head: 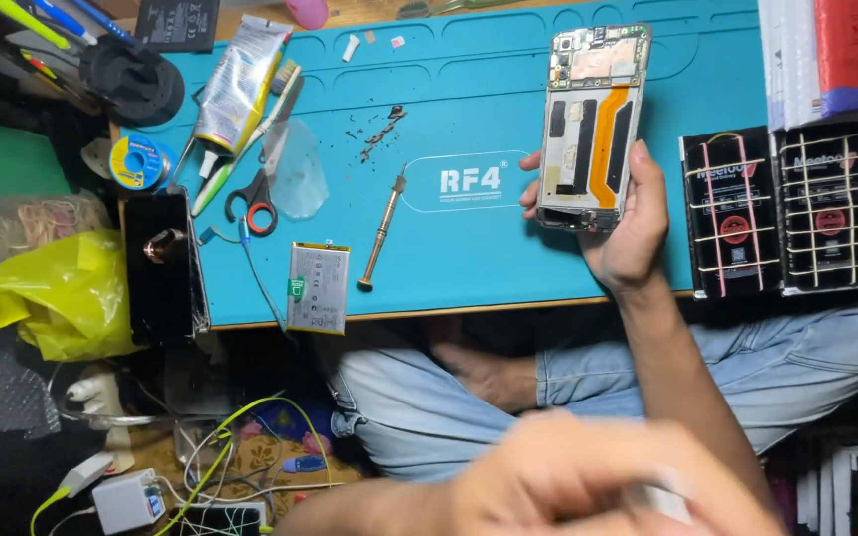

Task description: Applying adhesive strips to the internal frame of a mobile phone using tweezers.

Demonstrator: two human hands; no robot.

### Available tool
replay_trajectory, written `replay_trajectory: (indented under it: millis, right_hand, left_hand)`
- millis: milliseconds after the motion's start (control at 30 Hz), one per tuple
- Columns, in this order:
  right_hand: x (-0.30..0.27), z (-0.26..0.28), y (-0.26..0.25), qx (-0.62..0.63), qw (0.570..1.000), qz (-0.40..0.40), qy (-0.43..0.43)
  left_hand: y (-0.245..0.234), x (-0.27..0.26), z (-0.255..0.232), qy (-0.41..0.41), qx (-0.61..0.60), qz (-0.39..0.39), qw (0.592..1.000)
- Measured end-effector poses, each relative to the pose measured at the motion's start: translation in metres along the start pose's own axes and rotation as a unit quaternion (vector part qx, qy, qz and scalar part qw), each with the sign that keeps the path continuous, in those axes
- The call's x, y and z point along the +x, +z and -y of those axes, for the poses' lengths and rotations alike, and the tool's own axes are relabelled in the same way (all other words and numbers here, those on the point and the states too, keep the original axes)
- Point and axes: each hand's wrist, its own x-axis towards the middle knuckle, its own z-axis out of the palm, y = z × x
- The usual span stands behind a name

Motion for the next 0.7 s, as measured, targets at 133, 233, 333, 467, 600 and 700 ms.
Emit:
replay_trajectory:
  millis: [133,233,333,467,600,700]
  right_hand:
    - [0.002,-0.006,-0.002,0.052,0.999,0.007,0.012]
    - [0.004,-0.009,0.007,0.024,0.995,-0.100,-0.006]
    - [0.002,-0.007,0.013,0.042,0.995,-0.085,-0.023]
    - [0.004,-0.013,0.003,0.042,0.995,-0.081,-0.040]
    - [0.010,-0.023,-0.010,0.036,0.997,-0.072,-0.014]
    - [0.016,-0.015,-0.008,-0.018,0.998,-0.053,-0.036]
  left_hand:
    - [-0.057,0.056,-0.018,0.185,0.371,-0.317,0.853]
    - [-0.128,0.076,-0.004,0.304,0.549,-0.420,0.656]
    - [-0.160,0.087,0.000,0.332,0.514,-0.444,0.654]
    - [-0.166,0.094,0.004,0.353,0.450,-0.460,0.679]
    - [-0.174,0.096,0.011,0.369,0.423,-0.472,0.680]
    - [-0.166,0.096,0.008,0.373,0.413,-0.463,0.690]
